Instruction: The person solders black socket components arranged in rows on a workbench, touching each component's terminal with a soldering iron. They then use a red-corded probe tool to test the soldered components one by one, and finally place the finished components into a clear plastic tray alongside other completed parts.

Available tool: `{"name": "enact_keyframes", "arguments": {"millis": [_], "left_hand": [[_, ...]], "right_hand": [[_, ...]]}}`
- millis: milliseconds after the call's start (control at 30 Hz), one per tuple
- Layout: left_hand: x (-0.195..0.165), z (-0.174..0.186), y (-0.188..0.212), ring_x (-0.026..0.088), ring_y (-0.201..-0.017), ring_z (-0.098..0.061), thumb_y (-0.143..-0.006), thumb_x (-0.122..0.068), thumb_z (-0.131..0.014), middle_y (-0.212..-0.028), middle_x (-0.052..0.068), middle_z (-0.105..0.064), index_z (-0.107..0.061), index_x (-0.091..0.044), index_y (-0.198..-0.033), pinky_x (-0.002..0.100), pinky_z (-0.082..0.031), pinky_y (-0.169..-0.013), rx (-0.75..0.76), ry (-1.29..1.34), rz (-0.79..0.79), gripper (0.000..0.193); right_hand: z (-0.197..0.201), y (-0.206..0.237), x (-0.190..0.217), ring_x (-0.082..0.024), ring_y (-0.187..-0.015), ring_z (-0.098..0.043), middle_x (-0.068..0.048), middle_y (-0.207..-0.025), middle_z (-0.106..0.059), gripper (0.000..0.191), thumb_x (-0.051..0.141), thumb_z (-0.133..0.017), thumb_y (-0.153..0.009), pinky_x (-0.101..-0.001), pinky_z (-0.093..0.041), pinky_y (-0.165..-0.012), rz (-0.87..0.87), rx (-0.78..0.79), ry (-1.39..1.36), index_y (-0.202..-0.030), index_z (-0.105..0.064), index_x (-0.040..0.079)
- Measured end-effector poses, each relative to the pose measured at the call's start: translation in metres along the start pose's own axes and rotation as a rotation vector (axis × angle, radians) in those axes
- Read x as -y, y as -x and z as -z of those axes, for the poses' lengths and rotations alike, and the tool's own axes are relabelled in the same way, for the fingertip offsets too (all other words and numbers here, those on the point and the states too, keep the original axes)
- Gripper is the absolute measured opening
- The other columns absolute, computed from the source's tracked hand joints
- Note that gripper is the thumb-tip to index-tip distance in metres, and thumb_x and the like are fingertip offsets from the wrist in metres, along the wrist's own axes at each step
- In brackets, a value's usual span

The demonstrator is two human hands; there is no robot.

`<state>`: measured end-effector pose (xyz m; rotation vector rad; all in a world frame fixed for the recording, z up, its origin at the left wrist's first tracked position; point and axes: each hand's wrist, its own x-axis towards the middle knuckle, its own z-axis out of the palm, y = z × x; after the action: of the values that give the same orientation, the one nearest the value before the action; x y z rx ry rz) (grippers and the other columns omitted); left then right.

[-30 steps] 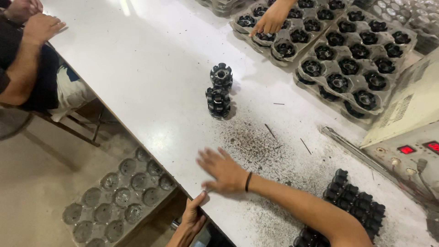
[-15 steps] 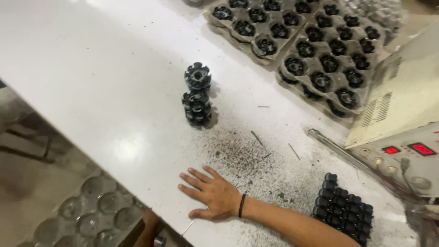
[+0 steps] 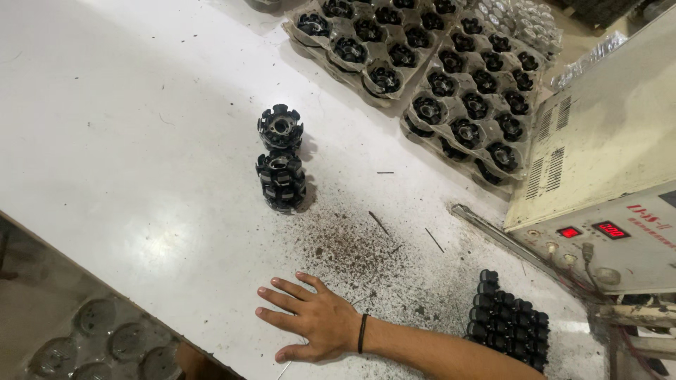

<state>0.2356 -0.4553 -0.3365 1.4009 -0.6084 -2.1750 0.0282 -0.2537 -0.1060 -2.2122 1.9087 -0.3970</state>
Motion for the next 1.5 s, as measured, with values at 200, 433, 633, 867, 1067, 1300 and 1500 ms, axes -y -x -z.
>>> {"name": "enact_keyframes", "arguments": {"millis": [200, 433, 633, 867, 1067, 1300, 1500], "left_hand": [[-0.073, 0.063, 0.05, 0.021, -0.068, -0.047, -0.097, -0.01, -0.062, -0.076, 0.013, -0.054, -0.055, 0.001, -0.085, 0.041, -0.04, -0.065, -0.379, -0.484, -0.246, 0.018], [-0.164, 0.148, 0.18, 0.018, -0.06, -0.05, -0.108, -0.007, -0.06, -0.065, 0.01, -0.058, -0.063, -0.002, -0.076, 0.037, -0.041, -0.06, -1.278, -0.948, -1.176, 0.033], [-0.198, 0.057, 0.343, 0.034, -0.095, -0.066, -0.099, -0.008, -0.07, -0.113, 0.025, -0.064, -0.056, 0.009, -0.124, 0.045, -0.055, -0.073, -0.453, -1.213, -1.302, 0.033], [-0.136, -0.107, 0.451, 0.044, -0.139, -0.045, -0.094, -0.02, -0.064, -0.15, 0.034, -0.042, -0.045, 0.002, -0.124, 0.051, -0.046, -0.109, 1.121, -1.628, -1.448, 0.042], [-0.028, -0.233, 0.395, 0.036, -0.092, -0.063, -0.098, -0.016, -0.046, -0.113, 0.027, -0.06, -0.047, 0.003, -0.114, 0.043, -0.059, -0.067, 1.792, -1.542, -1.064, 0.025], [0.055, -0.334, 0.288, 0.019, -0.057, -0.052, -0.102, -0.026, -0.038, -0.073, 0.005, -0.055, -0.052, -0.003, -0.104, 0.038, -0.049, -0.049, 1.615, -1.712, -1.099, 0.027], [0.07, -0.376, 0.268, 0.031, -0.104, -0.065, -0.098, -0.053, -0.043, -0.116, 0.018, -0.066, -0.053, -0.005, -0.126, 0.047, -0.058, -0.077, 1.297, -1.871, -1.215, 0.057]], "right_hand": [[0.004, 0.004, 0.005, -0.034, -0.157, -0.031, -0.014, -0.169, -0.037, 0.074, 0.066, -0.039, -0.104, -0.0594, -0.021, -0.125, 0.012, -0.004, -0.027, -0.158, -0.045, 0.015], [0.018, 0.012, 0.026, -0.036, -0.152, -0.031, -0.02, -0.163, -0.037, 0.072, 0.062, -0.047, -0.101, -0.0588, -0.02, -0.121, 0.051, -0.06, 0.046, -0.153, -0.046, 0.012], [0.015, 0.032, 0.033, -0.034, -0.136, -0.051, -0.018, -0.141, -0.056, 0.05, 0.038, -0.061, -0.1, -0.0487, -0.04, -0.114, 0.067, -0.106, 0.1, -0.139, -0.057, 0.006], [0.108, 0.148, -0.066, -0.014, -0.11, -0.065, 0.001, -0.11, -0.075, 0.04, -0.003, -0.057, -0.083, -0.0384, -0.046, -0.108, -0.291, 0.164, 0.207, -0.109, -0.077, 0.021], [0.121, 0.26, -0.107, -0.023, -0.112, -0.067, -0.004, -0.112, -0.073, 0.031, 0.025, -0.071, -0.078, -0.0342, -0.05, -0.101, -0.592, 0.352, -0.226, -0.107, -0.082, 0.019], [0.124, 0.27, -0.1, -0.024, -0.12, -0.062, -0.006, -0.125, -0.066, 0.044, 0.039, -0.071, -0.083, -0.0384, -0.046, -0.106, -0.731, 0.508, -0.075, -0.117, -0.071, 0.012], [0.144, 0.278, -0.102, -0.021, -0.128, -0.054, 0.0, -0.13, -0.06, 0.045, 0.022, -0.074, -0.075, -0.0378, -0.041, -0.11, -0.705, 0.603, -0.026, -0.12, -0.079, 0.024]]}}
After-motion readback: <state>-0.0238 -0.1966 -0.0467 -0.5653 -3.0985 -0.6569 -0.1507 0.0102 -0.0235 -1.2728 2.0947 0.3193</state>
